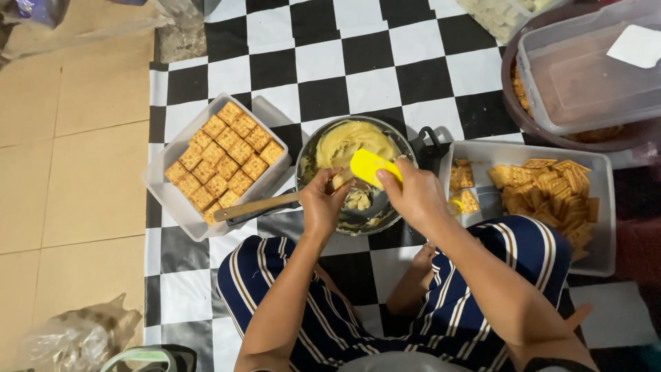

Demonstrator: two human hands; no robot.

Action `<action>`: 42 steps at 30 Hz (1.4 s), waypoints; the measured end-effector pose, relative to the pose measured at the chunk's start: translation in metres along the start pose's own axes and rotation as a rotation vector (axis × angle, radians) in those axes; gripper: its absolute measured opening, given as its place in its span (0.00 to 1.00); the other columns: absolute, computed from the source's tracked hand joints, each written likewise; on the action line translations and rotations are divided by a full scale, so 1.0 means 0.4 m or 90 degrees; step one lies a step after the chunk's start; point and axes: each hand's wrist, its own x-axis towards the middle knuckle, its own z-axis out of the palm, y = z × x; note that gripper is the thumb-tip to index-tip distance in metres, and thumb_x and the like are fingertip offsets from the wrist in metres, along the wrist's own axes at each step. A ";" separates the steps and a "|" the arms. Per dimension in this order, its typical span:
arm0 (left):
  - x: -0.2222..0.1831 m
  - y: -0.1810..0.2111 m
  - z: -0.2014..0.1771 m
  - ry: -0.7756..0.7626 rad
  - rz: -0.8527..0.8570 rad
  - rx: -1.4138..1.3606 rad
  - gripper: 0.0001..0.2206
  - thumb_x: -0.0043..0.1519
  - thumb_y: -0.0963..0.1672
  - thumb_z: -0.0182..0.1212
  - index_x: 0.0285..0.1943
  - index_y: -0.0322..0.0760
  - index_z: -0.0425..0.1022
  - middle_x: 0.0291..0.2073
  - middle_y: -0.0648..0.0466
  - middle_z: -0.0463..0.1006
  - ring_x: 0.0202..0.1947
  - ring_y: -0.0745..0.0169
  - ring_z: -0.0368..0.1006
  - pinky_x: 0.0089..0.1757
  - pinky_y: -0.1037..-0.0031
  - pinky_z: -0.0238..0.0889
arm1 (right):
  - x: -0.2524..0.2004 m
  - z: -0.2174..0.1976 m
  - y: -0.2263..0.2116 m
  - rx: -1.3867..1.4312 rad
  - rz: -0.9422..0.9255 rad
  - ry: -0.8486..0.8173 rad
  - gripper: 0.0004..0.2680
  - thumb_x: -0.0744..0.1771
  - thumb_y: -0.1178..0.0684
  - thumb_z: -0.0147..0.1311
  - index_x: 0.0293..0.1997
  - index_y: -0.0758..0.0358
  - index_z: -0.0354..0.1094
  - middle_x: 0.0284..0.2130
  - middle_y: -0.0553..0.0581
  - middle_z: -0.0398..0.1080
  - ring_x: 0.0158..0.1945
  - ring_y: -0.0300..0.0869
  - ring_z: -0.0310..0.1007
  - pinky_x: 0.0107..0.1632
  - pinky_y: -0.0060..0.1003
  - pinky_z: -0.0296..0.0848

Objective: A person is manually spreading a yellow cream filling onto square biscuits and stacking them in a plastic container.

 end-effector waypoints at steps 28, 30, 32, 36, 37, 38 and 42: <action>0.019 -0.014 -0.022 0.032 0.010 -0.183 0.13 0.58 0.42 0.74 0.48 0.34 0.77 0.42 0.46 0.82 0.41 0.64 0.77 0.37 0.69 0.79 | 0.130 0.088 0.129 -0.181 0.144 -0.149 0.16 0.70 0.42 0.43 0.56 0.62 0.68 0.40 0.67 0.78 0.48 0.59 0.79 0.50 0.57 0.75; 0.040 -0.071 -0.045 0.017 -0.128 -0.295 0.16 0.54 0.41 0.78 0.47 0.33 0.77 0.33 0.47 0.83 0.30 0.65 0.79 0.28 0.76 0.75 | 0.099 0.049 0.088 -0.151 0.086 -0.131 0.17 0.70 0.41 0.44 0.55 0.64 0.68 0.41 0.70 0.78 0.48 0.60 0.79 0.52 0.54 0.75; 0.015 0.014 -0.050 0.017 -0.105 -0.244 0.22 0.49 0.39 0.80 0.51 0.29 0.77 0.37 0.43 0.82 0.35 0.61 0.78 0.34 0.72 0.76 | 0.098 0.037 0.080 -0.124 0.074 -0.126 0.17 0.70 0.40 0.44 0.55 0.65 0.68 0.41 0.71 0.77 0.49 0.62 0.79 0.52 0.55 0.75; 0.033 -0.056 -0.035 0.019 0.003 -0.034 0.20 0.47 0.40 0.83 0.46 0.27 0.81 0.39 0.44 0.82 0.40 0.55 0.82 0.38 0.69 0.78 | 0.064 -0.008 0.041 0.006 0.060 -0.074 0.19 0.70 0.35 0.44 0.55 0.61 0.69 0.40 0.71 0.77 0.48 0.65 0.77 0.50 0.57 0.74; 0.023 -0.037 -0.039 0.019 0.002 -0.035 0.20 0.47 0.40 0.83 0.46 0.27 0.81 0.39 0.44 0.82 0.40 0.55 0.82 0.38 0.69 0.78 | 0.050 -0.009 0.032 0.005 0.061 -0.075 0.19 0.70 0.35 0.44 0.55 0.61 0.69 0.40 0.71 0.77 0.48 0.65 0.77 0.50 0.57 0.74; 0.017 -0.016 -0.041 0.027 0.046 0.015 0.18 0.49 0.39 0.81 0.46 0.27 0.81 0.38 0.41 0.82 0.40 0.47 0.82 0.38 0.66 0.78 | 0.039 -0.011 0.022 0.019 0.051 -0.064 0.20 0.70 0.33 0.44 0.54 0.59 0.69 0.39 0.71 0.77 0.48 0.66 0.77 0.50 0.58 0.73; 0.004 -0.001 -0.025 0.022 0.119 0.115 0.16 0.51 0.36 0.77 0.47 0.25 0.80 0.41 0.37 0.82 0.42 0.35 0.80 0.39 0.61 0.78 | 0.003 0.005 0.017 0.031 -0.027 0.003 0.17 0.69 0.32 0.46 0.46 0.54 0.70 0.30 0.66 0.77 0.40 0.62 0.79 0.43 0.52 0.75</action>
